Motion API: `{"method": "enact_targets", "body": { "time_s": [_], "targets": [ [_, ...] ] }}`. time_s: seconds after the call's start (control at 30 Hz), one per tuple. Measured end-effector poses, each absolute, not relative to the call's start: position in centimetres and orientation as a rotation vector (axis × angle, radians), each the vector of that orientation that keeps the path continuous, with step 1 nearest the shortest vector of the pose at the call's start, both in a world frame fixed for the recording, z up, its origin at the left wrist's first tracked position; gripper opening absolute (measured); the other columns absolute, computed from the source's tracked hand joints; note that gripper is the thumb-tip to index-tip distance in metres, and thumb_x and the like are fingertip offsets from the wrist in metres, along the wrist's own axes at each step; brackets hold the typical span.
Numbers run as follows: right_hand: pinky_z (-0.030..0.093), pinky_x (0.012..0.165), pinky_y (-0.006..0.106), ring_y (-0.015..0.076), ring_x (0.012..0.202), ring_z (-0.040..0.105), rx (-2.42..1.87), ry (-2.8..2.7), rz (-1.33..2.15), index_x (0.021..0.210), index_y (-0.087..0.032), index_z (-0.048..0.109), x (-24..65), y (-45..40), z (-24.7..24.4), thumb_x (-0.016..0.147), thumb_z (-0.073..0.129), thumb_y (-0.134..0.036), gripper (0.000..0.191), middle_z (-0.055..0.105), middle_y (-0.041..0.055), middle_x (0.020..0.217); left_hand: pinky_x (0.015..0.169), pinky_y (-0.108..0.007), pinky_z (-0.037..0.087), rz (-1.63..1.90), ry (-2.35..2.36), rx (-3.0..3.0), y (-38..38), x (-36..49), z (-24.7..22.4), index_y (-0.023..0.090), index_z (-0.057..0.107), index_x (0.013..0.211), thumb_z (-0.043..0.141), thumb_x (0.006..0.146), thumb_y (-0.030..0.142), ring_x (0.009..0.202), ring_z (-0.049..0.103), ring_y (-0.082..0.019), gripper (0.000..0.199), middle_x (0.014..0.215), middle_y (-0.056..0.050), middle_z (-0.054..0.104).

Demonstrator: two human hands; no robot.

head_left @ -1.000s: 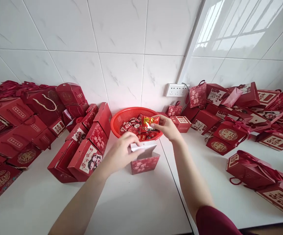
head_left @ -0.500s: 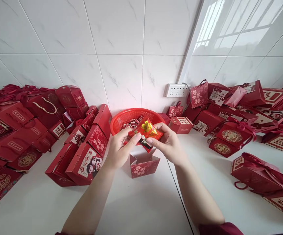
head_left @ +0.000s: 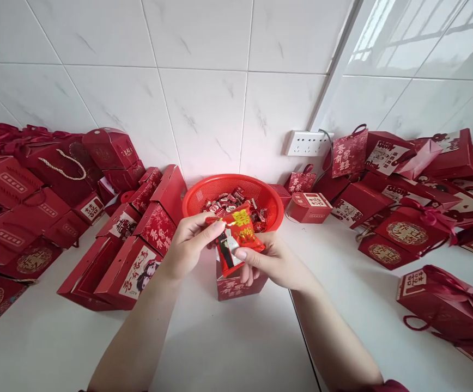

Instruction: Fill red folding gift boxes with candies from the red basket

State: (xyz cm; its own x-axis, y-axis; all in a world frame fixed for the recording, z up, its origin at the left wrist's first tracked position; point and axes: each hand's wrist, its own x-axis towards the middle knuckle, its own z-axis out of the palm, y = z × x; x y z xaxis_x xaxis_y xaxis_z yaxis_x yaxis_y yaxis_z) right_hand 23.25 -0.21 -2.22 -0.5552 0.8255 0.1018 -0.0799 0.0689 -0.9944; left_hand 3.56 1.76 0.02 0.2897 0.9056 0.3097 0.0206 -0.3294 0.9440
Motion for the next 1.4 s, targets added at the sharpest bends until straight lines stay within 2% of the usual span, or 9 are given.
{"method": "enact_targets", "body": {
  "time_s": [0.23, 0.43, 0.6, 0.7, 0.8, 0.97, 1.1, 1.23, 1.4],
  "targets": [
    [0.049, 0.043, 0.02, 0.0096, 0.043, 0.056, -0.709, -1.586, 1.557, 0.06, -0.017, 0.06, 22.8, -1.0, -2.0, 0.089, 0.068, -0.053, 0.047, 0.061, -0.0004, 0.051, 0.054, -0.025, 0.036, 1.204, 0.904, 1.493, 1.9, 3.4, -1.5, 0.018, 0.06, 0.07, 0.067, 0.086, 0.043, 0.057, 0.041, -0.011, 0.031, 0.062, 0.002, 0.047],
    [0.045, 0.041, 0.02, 0.0095, 0.041, 0.054, -0.692, -1.558, 1.599, 0.057, -0.017, 0.06, 22.9, -0.8, -2.2, 0.09, 0.067, -0.052, 0.048, 0.059, -0.0006, 0.049, 0.055, -0.023, 0.038, 1.268, 0.85, 1.47, 1.7, 4.0, -1.7, 0.018, 0.06, 0.069, 0.067, 0.088, 0.045, 0.058, 0.042, -0.01, 0.034, 0.063, 0.002, 0.048],
    [0.041, 0.044, 0.021, 0.0088, 0.042, 0.05, -0.669, -1.638, 1.306, 0.058, -0.018, 0.053, 23.0, -1.0, -2.3, 0.094, 0.064, -0.041, 0.045, 0.055, -0.0031, 0.047, 0.056, -0.02, 0.041, 1.314, 0.772, 1.599, 1.6, 4.2, -0.7, 0.017, 0.06, 0.074, 0.064, 0.092, 0.043, 0.058, 0.047, -0.009, 0.032, 0.066, 0.002, 0.054],
    [0.038, 0.047, 0.021, 0.0078, 0.044, 0.047, -0.675, -1.699, 1.103, 0.061, -0.017, 0.053, 23.0, -1.2, -2.4, 0.095, 0.065, -0.034, 0.039, 0.055, -0.0041, 0.049, 0.066, -0.023, 0.049, 1.197, 0.665, 1.717, 1.7, 3.7, -0.8, 0.016, 0.066, 0.085, 0.06, 0.093, 0.05, 0.07, 0.059, -0.014, 0.035, 0.077, -0.003, 0.065],
    [0.036, 0.047, 0.021, 0.0067, 0.044, 0.043, -0.692, -1.7, 0.98, 0.065, -0.017, 0.054, 22.9, -1.3, -2.5, 0.094, 0.066, -0.031, 0.035, 0.054, -0.0051, 0.05, 0.07, -0.028, 0.052, 1.053, 0.702, 1.806, 1.6, 3.3, -1.0, 0.015, 0.069, 0.086, 0.063, 0.089, 0.053, 0.076, 0.063, -0.019, 0.039, 0.08, -0.007, 0.068],
    [0.035, 0.048, 0.02, 0.0068, 0.047, 0.043, -0.698, -1.678, 1.036, 0.064, -0.017, 0.053, 22.5, -1.1, -2.8, 0.096, 0.064, -0.034, 0.038, 0.053, -0.0046, 0.052, 0.063, -0.027, 0.049, 1.078, 0.803, 1.807, 1.0, 3.6, -0.5, 0.014, 0.067, 0.076, 0.066, 0.088, 0.047, 0.067, 0.059, -0.018, 0.035, 0.07, -0.005, 0.063],
    [0.038, 0.052, 0.021, 0.0085, 0.053, 0.048, -0.717, -1.716, 1.023, 0.072, -0.016, 0.058, 22.6, -1.0, -2.7, 0.093, 0.067, -0.04, 0.033, 0.054, -0.0037, 0.059, 0.062, -0.024, 0.046, 1.104, 0.752, 1.842, 0.8, 3.5, -0.1, 0.014, 0.063, 0.073, 0.063, 0.092, 0.04, 0.065, 0.053, -0.013, 0.033, 0.068, -0.002, 0.058],
    [0.042, 0.054, 0.021, 0.0098, 0.056, 0.053, -0.732, -1.765, 1.109, 0.076, -0.016, 0.06, 23.1, -0.9, -2.3, 0.096, 0.061, -0.046, 0.036, 0.058, -0.002, 0.064, 0.064, -0.024, 0.046, 1.132, 0.748, 1.857, 1.1, 2.9, -0.2, 0.014, 0.065, 0.079, 0.063, 0.092, 0.035, 0.068, 0.055, -0.013, 0.025, 0.073, -0.002, 0.06],
    [0.044, 0.055, 0.022, 0.0104, 0.056, 0.057, -0.786, -1.759, 1.152, 0.08, -0.016, 0.064, 23.7, -1.0, -1.8, 0.1, 0.052, -0.05, 0.042, 0.061, -0.0013, 0.063, 0.063, -0.026, 0.047, 1.178, 0.811, 1.762, 1.5, 2.4, -0.5, 0.015, 0.062, 0.072, 0.065, 0.091, 0.038, 0.066, 0.056, -0.015, 0.03, 0.068, -0.001, 0.058]
  ]
}}
